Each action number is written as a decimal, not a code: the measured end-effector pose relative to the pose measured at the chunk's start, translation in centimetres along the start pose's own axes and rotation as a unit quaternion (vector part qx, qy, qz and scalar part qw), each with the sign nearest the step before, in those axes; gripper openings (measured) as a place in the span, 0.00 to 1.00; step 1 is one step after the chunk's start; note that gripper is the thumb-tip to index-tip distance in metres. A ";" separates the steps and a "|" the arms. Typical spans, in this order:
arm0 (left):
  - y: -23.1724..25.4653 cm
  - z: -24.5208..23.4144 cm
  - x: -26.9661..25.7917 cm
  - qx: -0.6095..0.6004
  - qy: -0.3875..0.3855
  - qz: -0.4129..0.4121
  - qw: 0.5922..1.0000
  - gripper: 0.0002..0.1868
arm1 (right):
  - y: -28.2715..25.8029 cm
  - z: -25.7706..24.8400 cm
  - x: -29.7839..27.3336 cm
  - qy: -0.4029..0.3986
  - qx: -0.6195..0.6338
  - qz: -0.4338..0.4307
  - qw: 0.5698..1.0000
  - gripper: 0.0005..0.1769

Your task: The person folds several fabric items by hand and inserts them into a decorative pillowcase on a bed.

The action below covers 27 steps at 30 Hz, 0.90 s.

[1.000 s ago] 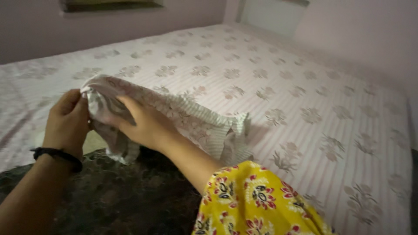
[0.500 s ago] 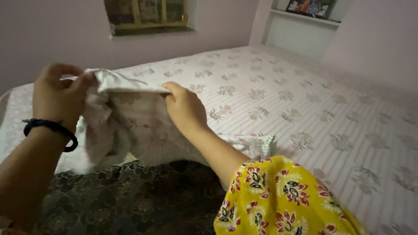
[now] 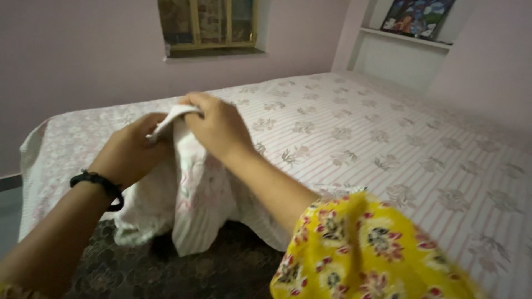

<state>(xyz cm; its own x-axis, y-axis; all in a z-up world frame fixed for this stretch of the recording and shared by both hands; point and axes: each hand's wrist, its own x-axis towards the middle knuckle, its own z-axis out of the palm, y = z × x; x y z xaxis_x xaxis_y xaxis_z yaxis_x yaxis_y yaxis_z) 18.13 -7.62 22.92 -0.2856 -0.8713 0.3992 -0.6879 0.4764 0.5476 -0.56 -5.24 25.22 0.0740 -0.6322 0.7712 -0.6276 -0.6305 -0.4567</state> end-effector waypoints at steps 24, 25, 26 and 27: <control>-5.4 -7.1 0.0 -0.317 0.102 -0.361 0.871 0.20 | 2.7 -2.3 1.0 -0.033 -0.113 0.100 0.988 0.25; -4.5 -7.4 0.2 -0.385 0.099 -0.395 0.828 0.21 | 2.3 -1.7 1.1 -0.069 -0.108 0.100 0.987 0.28; -3.8 -7.5 0.6 -0.390 0.091 -0.398 0.826 0.20 | 1.7 -1.1 1.0 -0.105 -0.104 0.100 0.984 0.31; -3.4 -7.6 0.9 -0.394 0.083 -0.400 0.823 0.19 | 1.1 -0.5 1.0 -0.140 -0.101 0.101 0.980 0.35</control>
<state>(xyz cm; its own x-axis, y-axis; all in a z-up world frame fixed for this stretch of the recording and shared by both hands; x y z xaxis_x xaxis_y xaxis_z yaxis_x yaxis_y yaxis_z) 25.26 -9.15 27.00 0.1893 -0.9465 -0.2615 0.0541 -0.2559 0.9652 -1.51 -6.34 25.70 0.1255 -0.8514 0.5092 -0.7893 -0.3966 -0.4687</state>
